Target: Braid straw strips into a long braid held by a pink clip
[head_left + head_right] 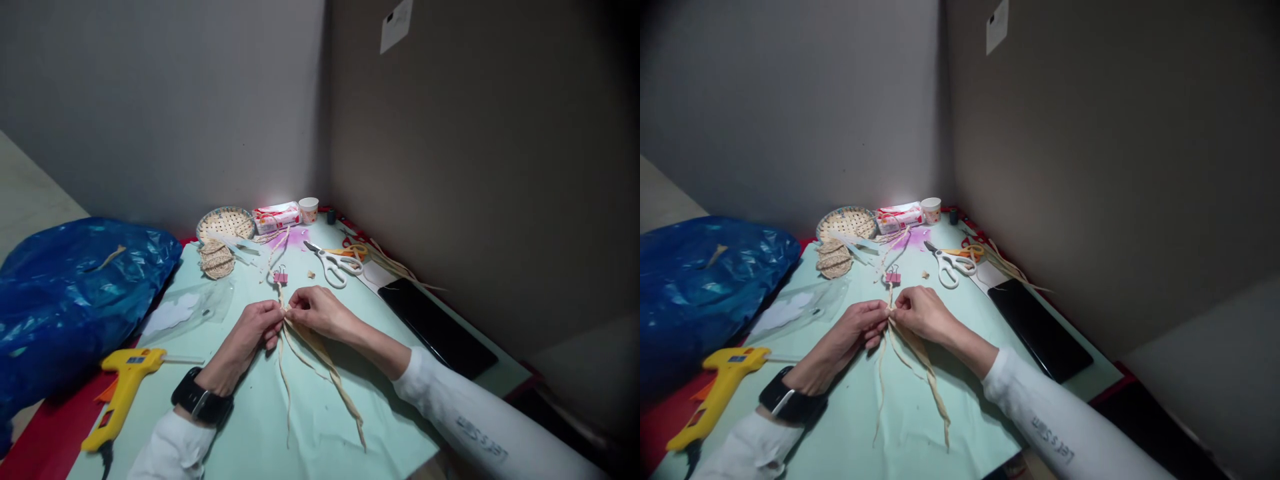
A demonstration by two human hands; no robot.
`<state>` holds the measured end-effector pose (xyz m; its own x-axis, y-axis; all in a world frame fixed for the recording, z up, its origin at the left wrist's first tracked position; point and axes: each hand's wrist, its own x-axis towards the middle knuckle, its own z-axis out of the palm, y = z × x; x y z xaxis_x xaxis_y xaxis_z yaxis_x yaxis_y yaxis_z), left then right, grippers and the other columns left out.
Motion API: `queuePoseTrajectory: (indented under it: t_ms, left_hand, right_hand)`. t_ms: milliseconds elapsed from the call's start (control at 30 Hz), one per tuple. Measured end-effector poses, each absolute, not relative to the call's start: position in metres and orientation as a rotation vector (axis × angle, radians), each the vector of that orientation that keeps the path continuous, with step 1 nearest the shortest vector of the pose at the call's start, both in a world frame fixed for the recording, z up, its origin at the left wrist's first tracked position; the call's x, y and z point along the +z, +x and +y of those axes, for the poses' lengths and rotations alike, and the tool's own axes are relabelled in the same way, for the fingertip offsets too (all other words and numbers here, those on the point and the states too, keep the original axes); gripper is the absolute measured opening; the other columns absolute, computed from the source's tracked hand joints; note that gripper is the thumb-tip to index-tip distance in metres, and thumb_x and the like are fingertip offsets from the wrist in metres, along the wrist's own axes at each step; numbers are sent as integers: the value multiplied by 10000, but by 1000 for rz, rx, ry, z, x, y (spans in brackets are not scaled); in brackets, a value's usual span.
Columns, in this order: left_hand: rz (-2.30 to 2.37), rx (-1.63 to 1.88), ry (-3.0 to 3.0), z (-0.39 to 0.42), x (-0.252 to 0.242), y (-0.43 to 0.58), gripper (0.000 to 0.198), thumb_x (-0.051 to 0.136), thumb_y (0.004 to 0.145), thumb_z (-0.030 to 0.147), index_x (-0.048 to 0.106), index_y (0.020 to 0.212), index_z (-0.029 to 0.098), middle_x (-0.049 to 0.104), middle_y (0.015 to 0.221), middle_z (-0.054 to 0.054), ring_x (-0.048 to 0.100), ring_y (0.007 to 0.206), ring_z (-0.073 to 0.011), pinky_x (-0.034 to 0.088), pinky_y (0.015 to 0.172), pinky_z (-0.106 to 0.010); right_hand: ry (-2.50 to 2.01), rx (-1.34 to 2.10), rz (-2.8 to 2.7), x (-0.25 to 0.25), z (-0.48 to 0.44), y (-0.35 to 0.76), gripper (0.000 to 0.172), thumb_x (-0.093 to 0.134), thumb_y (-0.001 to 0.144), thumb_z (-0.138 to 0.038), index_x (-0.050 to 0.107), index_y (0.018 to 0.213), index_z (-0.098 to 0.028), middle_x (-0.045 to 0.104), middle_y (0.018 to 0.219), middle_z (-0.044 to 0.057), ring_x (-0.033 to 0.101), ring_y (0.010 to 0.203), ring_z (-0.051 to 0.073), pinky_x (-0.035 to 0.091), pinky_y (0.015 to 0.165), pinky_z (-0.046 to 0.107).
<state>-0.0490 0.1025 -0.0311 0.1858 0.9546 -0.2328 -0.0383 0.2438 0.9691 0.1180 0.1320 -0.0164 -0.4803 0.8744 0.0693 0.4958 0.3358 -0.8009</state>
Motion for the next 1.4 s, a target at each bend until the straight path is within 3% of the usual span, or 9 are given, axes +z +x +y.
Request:
queuePoseTrajectory:
  t_ms: [367, 633, 1133, 1400]
  left_hand:
    - [1177, 930, 1078, 102, -30, -48, 203, 661, 711, 259, 512, 607, 166, 401, 489, 87, 303, 375, -32, 281, 346, -157]
    - [1162, 917, 1016, 103, -28, -49, 210, 671, 679, 238, 494, 589, 168, 354, 456, 102, 291, 368, -28, 290, 362, -157]
    - [1174, 947, 999, 104, -25, -48, 208, 677, 647, 219, 495, 562, 165, 353, 446, 101, 279, 366, -24, 262, 344, -148]
    - [1144, 955, 989, 105, -27, -51, 217, 639, 671, 229, 462, 558, 174, 329, 451, 105, 270, 375, -25, 267, 374, -157]
  right_hand:
    - [-1265, 1018, -1913, -20, 122, 109, 103, 586, 760, -178, 674, 720, -142, 623, 632, 0, 515, 615, 116, 341, 590, 211]
    - [-1165, 758, -1905, -30, 114, 103, 132, 550, 758, -227, 656, 719, -159, 622, 654, 5, 516, 605, 120, 342, 587, 221]
    - [-1108, 876, -2084, -21, 122, 107, 136, 515, 769, -145, 650, 776, -157, 589, 645, -14, 489, 602, 113, 315, 580, 216]
    - [-942, 781, -1908, -16, 113, 107, 93, 536, 762, -110, 603, 729, -166, 615, 736, 7, 534, 751, 144, 394, 741, 236]
